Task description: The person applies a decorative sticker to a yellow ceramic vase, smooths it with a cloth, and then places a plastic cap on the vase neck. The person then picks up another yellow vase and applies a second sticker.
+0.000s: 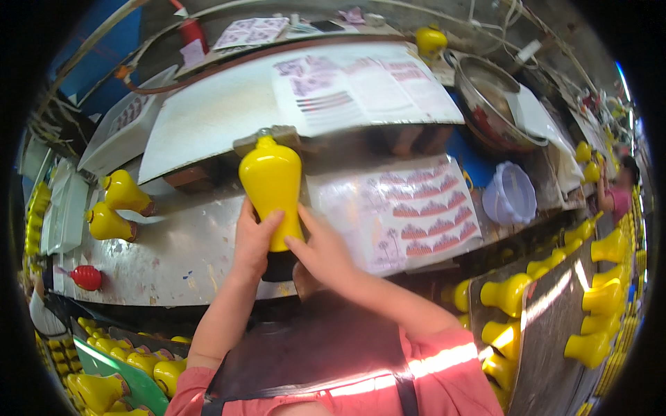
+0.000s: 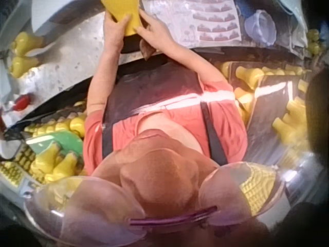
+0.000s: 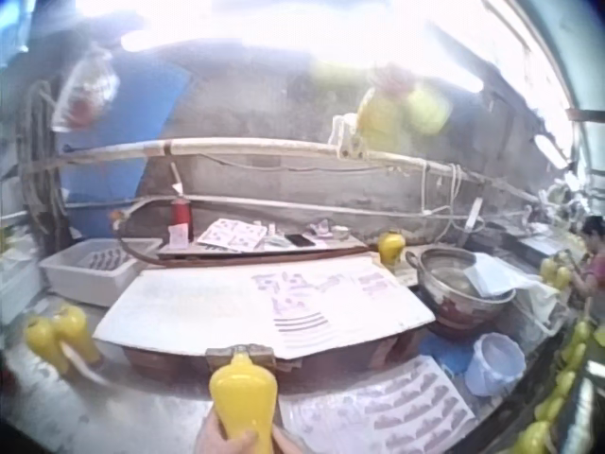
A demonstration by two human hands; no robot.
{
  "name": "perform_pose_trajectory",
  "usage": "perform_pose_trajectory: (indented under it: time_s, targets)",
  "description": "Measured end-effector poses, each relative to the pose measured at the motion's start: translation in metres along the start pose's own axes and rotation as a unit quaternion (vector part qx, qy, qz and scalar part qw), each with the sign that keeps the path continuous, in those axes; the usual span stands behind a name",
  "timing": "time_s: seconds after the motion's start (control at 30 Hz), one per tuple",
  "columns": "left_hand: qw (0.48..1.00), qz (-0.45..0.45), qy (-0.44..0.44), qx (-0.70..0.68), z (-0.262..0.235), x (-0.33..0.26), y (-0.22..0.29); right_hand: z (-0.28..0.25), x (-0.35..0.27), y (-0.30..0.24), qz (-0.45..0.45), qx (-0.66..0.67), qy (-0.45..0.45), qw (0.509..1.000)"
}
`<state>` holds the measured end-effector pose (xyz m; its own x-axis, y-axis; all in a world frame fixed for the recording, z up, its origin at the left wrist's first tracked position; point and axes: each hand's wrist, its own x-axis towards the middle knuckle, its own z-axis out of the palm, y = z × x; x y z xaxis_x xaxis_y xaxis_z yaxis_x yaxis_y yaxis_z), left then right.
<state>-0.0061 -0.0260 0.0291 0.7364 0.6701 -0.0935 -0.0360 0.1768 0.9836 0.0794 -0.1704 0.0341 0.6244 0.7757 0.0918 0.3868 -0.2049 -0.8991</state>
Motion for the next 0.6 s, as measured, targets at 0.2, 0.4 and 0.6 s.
perform_pose_trajectory:
  time_s: [0.2,0.4,0.6]
  targets:
    - [0.993,0.066,0.04,0.094,0.006,-0.004,-0.006,-0.043,-0.025,0.041,-0.03,-0.028,0.075,0.996]
    - [0.952,0.139,0.046,0.268,0.0,-0.017,-0.019,-0.169,-0.088,0.107,0.165,-0.308,0.288,0.891]
    - [0.98,0.094,0.005,0.175,-0.002,-0.019,-0.024,-0.221,-0.122,0.14,0.25,-0.465,0.212,0.822]
